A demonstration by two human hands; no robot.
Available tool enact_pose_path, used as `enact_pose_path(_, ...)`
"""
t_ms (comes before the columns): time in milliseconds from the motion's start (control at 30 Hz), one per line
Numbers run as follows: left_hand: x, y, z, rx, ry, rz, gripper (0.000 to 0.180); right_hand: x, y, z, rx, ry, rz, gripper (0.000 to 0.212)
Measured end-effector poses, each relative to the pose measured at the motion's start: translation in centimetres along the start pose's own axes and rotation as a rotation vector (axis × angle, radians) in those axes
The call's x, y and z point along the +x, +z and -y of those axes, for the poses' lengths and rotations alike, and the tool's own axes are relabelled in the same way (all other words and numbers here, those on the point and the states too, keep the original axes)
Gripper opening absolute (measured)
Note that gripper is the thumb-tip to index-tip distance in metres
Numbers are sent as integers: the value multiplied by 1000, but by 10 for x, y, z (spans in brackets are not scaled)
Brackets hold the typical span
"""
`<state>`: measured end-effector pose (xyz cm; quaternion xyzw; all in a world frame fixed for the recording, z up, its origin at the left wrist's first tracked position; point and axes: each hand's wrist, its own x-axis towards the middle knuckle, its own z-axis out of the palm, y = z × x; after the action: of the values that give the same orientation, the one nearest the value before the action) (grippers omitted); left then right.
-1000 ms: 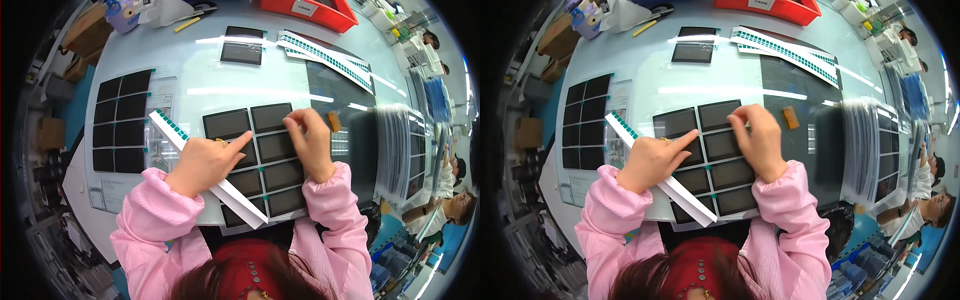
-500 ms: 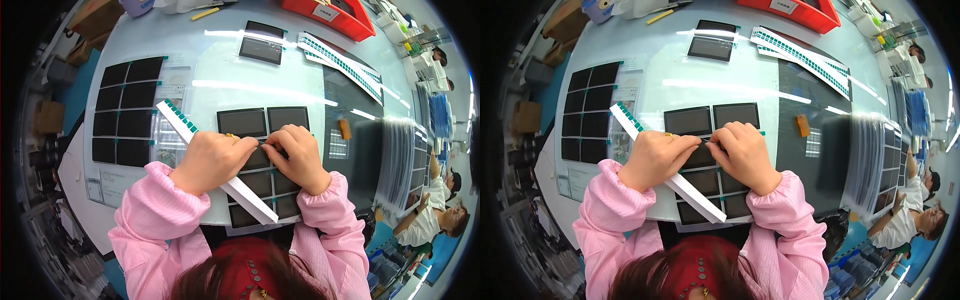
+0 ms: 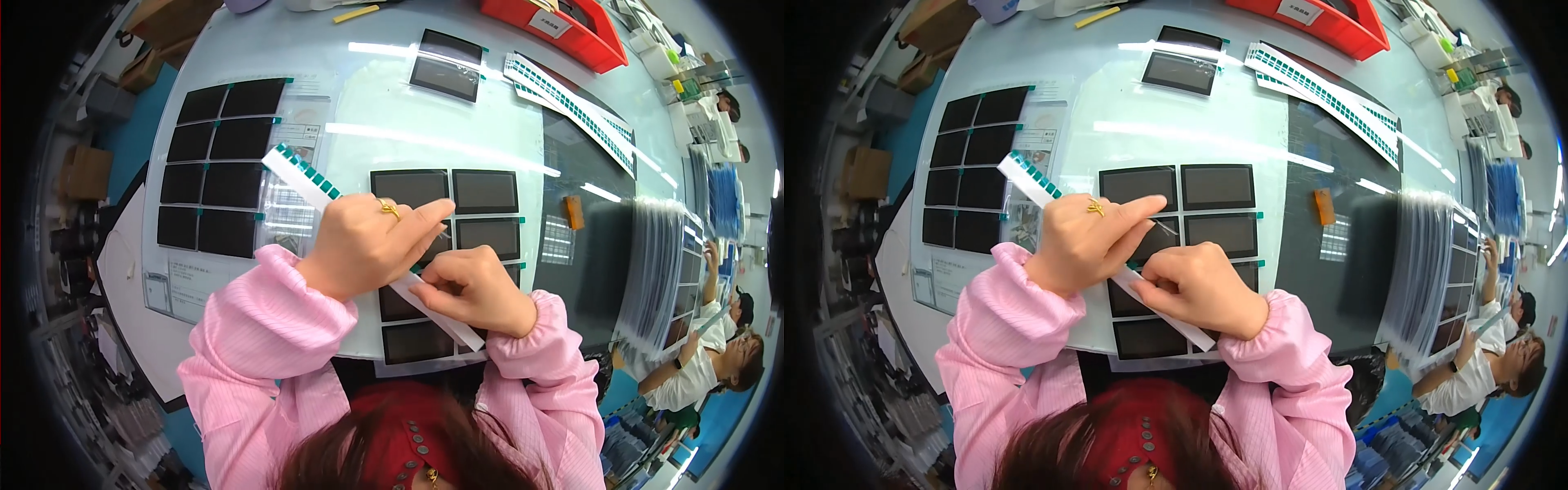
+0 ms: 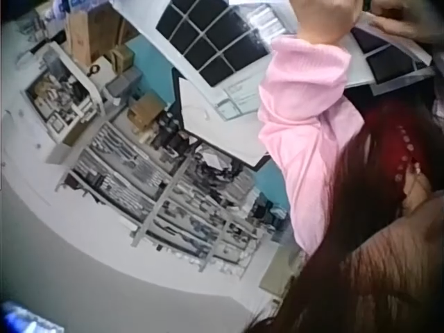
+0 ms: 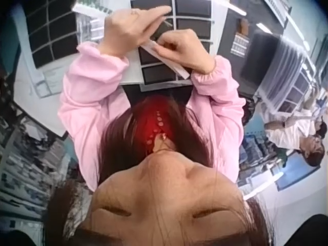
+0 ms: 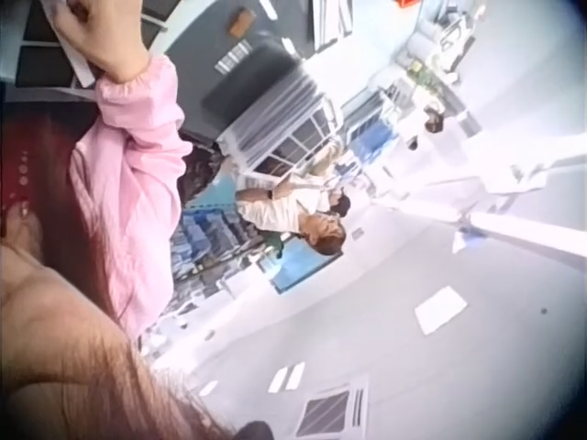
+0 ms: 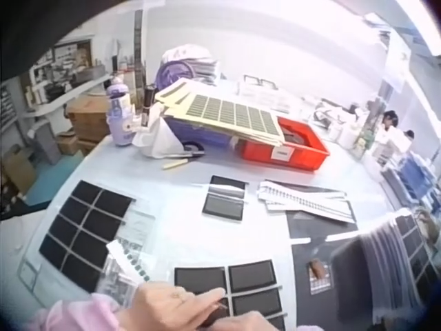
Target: The recorder is applying adhesive strips and assembling solar panel components at a factory workstation.
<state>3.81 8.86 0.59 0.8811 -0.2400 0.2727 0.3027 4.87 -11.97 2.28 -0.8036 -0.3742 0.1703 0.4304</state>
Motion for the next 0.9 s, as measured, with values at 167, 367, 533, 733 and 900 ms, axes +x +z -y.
enact_pose_path(167, 4, -8, 20, 100, -11, 14, 16, 3, -15, 0, 258, 211, 124, 19)
enact_pose_path(367, 3, -5, 16, 13, -57, 112, 8, 7, -11, 1, 364, 345, 84, 11)
enact_pose_path(533, -1, -1, 14, -24, -69, 120, 9, 10, -11, 11, 242, 264, 82, 11)
enact_pose_path(733, -3, -2, 13, 17, -89, 243, 12, 8, -37, 2, 615, 526, -65, 13)
enact_pose_path(900, -7, 0, 10, 11, -36, 324, 17, 17, -34, -11, 535, 656, -210, 19)
